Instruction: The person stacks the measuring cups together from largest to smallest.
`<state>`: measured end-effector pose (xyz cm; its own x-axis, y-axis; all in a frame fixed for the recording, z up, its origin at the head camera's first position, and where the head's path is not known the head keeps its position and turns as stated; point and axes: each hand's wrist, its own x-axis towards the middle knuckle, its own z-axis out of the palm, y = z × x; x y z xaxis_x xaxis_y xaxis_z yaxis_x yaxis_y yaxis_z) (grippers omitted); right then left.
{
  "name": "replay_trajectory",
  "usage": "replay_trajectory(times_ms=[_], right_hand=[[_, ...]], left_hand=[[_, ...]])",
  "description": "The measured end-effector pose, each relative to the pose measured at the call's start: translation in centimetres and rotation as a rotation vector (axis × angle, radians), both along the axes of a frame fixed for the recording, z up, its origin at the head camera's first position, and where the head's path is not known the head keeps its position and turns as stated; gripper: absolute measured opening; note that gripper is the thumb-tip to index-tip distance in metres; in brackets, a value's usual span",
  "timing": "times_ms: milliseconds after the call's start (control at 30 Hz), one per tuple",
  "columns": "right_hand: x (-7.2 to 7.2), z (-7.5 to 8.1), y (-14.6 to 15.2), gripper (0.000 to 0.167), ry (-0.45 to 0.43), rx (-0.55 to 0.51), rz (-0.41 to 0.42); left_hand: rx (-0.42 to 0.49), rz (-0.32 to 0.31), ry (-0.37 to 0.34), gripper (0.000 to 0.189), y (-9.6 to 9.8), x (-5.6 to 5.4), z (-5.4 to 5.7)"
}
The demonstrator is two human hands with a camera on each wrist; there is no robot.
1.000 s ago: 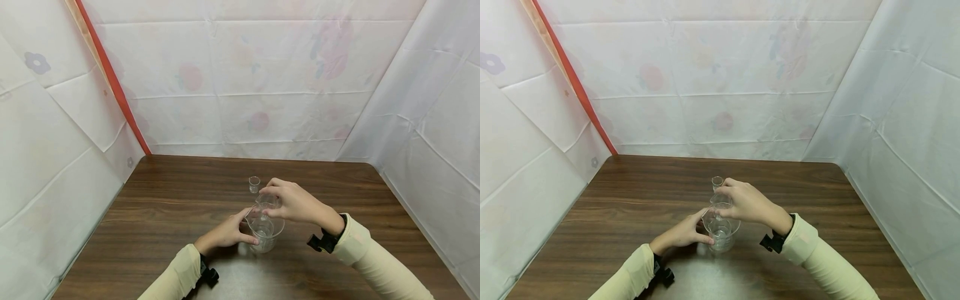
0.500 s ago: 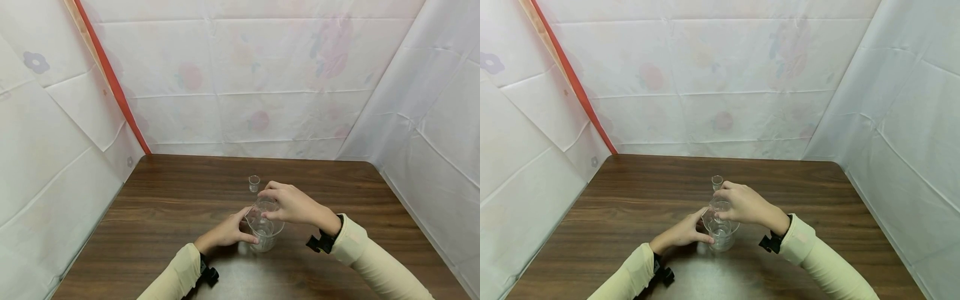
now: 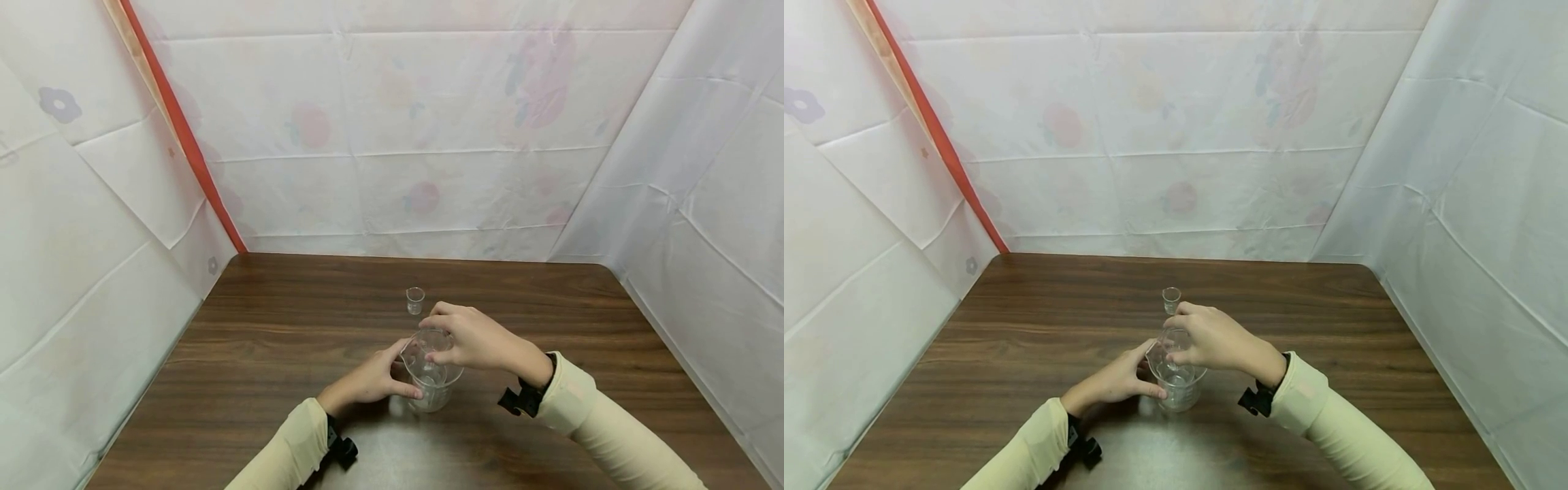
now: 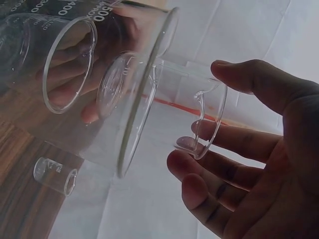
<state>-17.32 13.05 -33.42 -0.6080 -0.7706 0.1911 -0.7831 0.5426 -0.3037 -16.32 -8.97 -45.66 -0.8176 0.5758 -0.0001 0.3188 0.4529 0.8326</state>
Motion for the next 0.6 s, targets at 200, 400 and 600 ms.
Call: replay_trajectory(times_ms=[200,400,600], right_hand=[[0.03,-0.31,-0.06,0.041,-0.012,0.017,-0.003],[0.04,-0.62,-0.14,0.040,-0.034,0.034,0.000],[0.09,-0.86,-0.26,0.039,-0.047,0.052,0.010]], left_hand=[[0.016,-0.011,0.003,0.087,0.11,-0.12,-0.10],[0.023,-0.013,-0.003,0.087,0.06,-0.13,-0.11],[0.002,-0.004,-0.005,0.089,0.00,-0.03,0.00]])
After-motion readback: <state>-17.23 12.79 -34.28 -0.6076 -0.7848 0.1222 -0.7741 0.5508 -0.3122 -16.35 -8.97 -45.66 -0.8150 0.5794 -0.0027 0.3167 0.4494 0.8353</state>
